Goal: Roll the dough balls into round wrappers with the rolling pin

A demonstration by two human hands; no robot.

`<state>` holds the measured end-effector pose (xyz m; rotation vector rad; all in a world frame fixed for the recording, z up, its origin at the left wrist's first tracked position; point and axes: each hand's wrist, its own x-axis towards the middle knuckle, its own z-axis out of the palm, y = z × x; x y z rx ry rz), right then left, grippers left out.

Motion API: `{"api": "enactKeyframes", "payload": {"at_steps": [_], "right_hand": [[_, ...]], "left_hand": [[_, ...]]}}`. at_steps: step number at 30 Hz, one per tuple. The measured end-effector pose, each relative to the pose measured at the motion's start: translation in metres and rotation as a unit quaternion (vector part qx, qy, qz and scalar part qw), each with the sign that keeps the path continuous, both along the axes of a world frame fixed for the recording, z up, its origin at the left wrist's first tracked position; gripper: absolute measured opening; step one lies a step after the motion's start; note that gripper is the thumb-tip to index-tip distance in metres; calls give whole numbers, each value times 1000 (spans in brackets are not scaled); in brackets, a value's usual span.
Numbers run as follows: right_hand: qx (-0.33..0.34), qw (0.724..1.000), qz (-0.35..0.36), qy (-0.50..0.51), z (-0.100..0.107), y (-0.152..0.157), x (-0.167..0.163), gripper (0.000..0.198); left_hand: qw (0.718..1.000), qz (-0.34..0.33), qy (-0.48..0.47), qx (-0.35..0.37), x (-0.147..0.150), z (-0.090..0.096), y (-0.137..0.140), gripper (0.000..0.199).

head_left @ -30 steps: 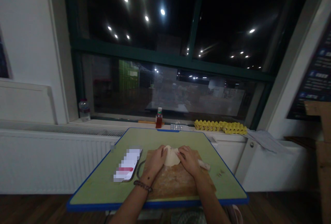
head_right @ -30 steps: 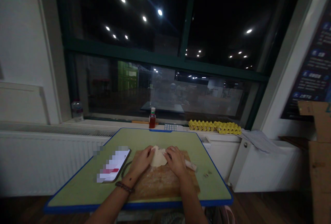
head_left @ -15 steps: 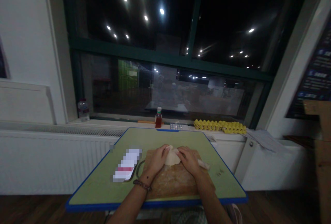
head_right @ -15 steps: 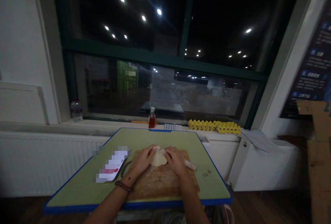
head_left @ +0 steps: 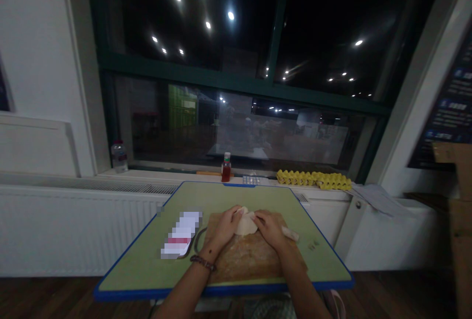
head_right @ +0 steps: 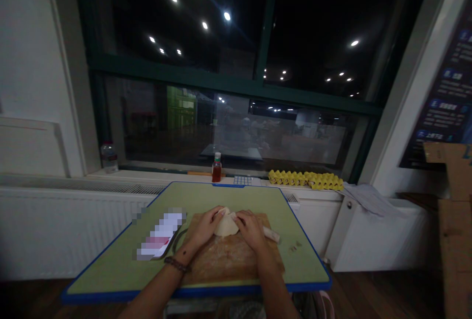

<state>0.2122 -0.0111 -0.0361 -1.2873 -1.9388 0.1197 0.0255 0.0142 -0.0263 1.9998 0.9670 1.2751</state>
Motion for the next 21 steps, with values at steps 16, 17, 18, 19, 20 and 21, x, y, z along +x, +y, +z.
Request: {"api": "enactKeyframes", "payload": {"at_steps": [16,17,18,19,20,21], "right_hand": [[-4,997,51,54,-8,8,1,30],[-4,997,51,52,-5,6,0,30],[-3,998,50,48,-1,4,-2,29],[-1,998,46,42,2,1,-3,28],[2,998,43,37,4,0,-4,28],[7,999,41,33,6,-2,-5,27]], "left_hand": [[1000,-21,0,10,1,-2,0,32],[1000,-20,7,15,1,-2,0,32],[999,-19,15,22,1,-1,-1,33],[999,-18,20,29,1,0,-2,32],[999,-18,24,36,1,1,-3,32],[998,-17,27,46,0,2,-4,31]]}}
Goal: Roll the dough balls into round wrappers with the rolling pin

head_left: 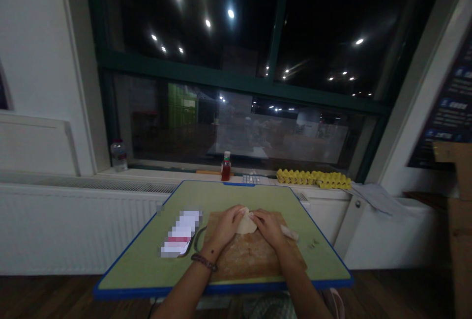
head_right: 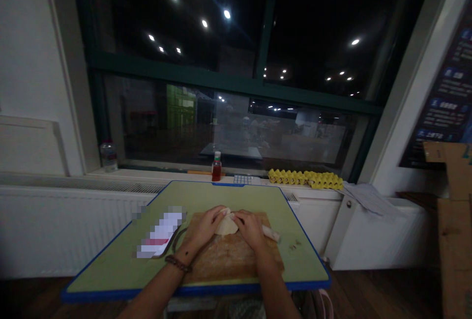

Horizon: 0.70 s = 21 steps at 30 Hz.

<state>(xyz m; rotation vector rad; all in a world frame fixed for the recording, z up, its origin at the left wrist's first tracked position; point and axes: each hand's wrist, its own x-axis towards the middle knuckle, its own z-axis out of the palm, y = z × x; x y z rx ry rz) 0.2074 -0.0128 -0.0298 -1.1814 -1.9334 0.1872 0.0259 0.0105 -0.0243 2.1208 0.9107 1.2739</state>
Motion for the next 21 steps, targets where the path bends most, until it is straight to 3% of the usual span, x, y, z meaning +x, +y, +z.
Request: {"api": "enactKeyframes", "payload": {"at_steps": [4,9,17,21], "right_hand": [[11,1000,-3,-9,2,-1,-1,27],[19,1000,-2,-21,-4,3,2,26],[4,999,12,-41,-9,5,5,21],[6,998,10,-68,-12,7,6,21]], "left_hand": [[999,14,11,46,0,4,-2,33],[999,-7,34,12,-1,3,-1,34],[995,-40,92,21,-6,6,-2,31],[990,-16,138,26,-5,3,-1,31]]}}
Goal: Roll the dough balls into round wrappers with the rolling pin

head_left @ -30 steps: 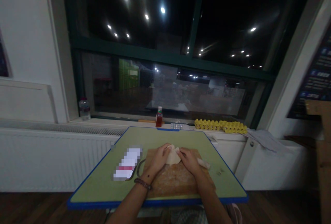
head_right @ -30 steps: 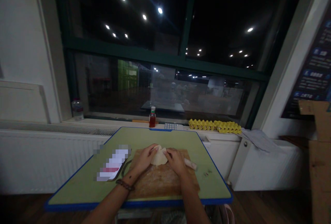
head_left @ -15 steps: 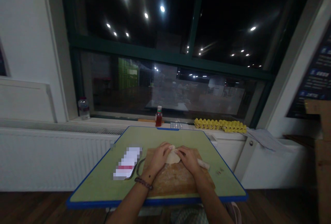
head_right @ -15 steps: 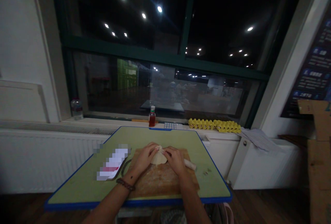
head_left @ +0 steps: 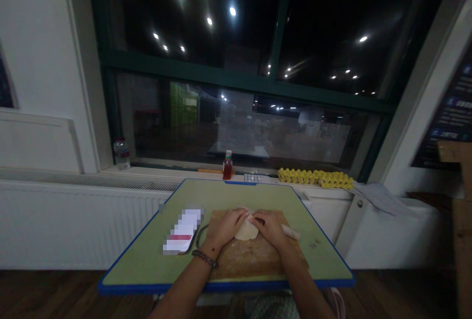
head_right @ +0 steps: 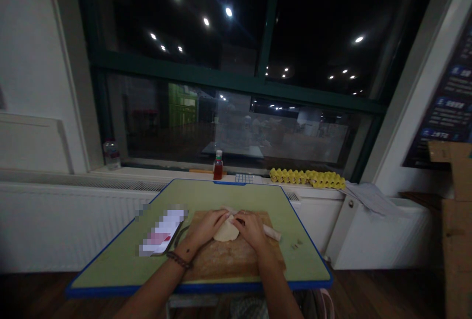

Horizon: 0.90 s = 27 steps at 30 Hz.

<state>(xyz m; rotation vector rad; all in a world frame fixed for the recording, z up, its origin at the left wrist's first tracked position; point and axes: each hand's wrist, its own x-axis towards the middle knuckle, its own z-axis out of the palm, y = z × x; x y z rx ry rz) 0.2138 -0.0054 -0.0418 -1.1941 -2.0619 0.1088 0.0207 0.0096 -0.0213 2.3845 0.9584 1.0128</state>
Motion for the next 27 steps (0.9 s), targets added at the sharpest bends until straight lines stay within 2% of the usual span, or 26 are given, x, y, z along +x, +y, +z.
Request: {"api": "enactKeyframes", "payload": {"at_steps": [9,18,27], "right_hand": [[-8,1000,-13,7,-2,1,2,16],[-3,1000,8,20,2,-2,2,19],[-14,1000,-14,6,9,-7,-1,25]], "left_hand": [[999,-21,-25,-30,-1,-10,4,33],[996,-43,-61,-53,-1,-5,2,31],[989,-58,-115,-70,5,-4,1,29]]}}
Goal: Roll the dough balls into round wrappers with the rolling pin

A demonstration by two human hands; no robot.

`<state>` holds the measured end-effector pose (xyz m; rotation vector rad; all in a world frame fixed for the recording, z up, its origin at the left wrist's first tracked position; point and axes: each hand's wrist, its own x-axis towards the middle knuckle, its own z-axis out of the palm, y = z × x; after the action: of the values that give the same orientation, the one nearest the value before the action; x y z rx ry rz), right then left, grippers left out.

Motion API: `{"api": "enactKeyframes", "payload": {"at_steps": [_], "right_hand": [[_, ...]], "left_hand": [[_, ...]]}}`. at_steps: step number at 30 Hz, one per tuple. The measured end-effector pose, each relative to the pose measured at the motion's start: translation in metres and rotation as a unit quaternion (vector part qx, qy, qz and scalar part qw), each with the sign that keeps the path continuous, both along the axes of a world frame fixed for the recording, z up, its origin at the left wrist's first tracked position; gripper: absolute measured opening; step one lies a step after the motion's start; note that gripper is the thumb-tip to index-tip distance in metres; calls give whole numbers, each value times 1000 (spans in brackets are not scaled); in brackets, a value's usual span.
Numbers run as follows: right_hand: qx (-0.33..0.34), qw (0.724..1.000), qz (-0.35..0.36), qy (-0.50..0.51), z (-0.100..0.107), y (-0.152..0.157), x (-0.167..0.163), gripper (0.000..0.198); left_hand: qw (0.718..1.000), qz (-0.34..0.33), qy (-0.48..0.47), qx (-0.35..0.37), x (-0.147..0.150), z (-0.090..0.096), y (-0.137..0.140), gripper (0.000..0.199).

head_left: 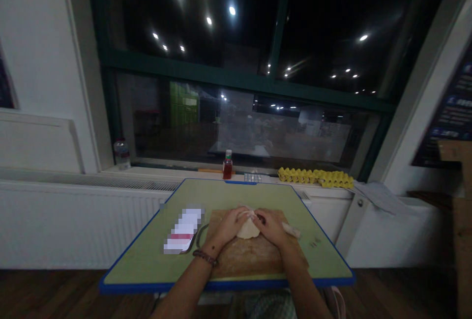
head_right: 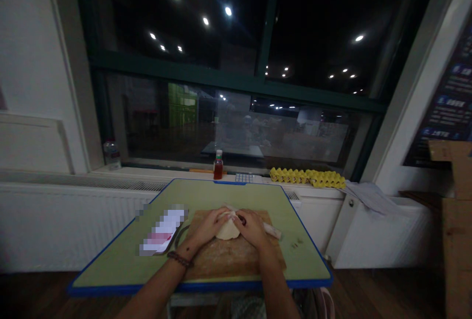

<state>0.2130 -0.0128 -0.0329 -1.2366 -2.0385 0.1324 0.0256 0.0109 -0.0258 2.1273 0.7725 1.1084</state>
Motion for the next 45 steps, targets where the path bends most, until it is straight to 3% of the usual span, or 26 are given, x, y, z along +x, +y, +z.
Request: {"api": "enactKeyframes", "payload": {"at_steps": [8,16,24,28,37,45], "right_hand": [[0,998,-10,67,-10,0,3,31],[53,998,5,29,-6,4,-2,31],[12,999,-8,38,-13,7,1,33],[9,999,-3,52,-13,7,0,32],[6,997,-7,72,-7,4,0,30],[8,998,-15,58,-5,1,-1,30]], "left_hand": [[999,-5,32,10,3,-3,-2,32],[996,-71,55,10,5,-1,-5,34],[997,-66,40,-14,8,-16,2,33],[997,-63,15,-29,9,-13,0,31],[998,-32,29,-37,5,-9,-1,28],[997,62,-34,-8,2,-1,3,29]]}}
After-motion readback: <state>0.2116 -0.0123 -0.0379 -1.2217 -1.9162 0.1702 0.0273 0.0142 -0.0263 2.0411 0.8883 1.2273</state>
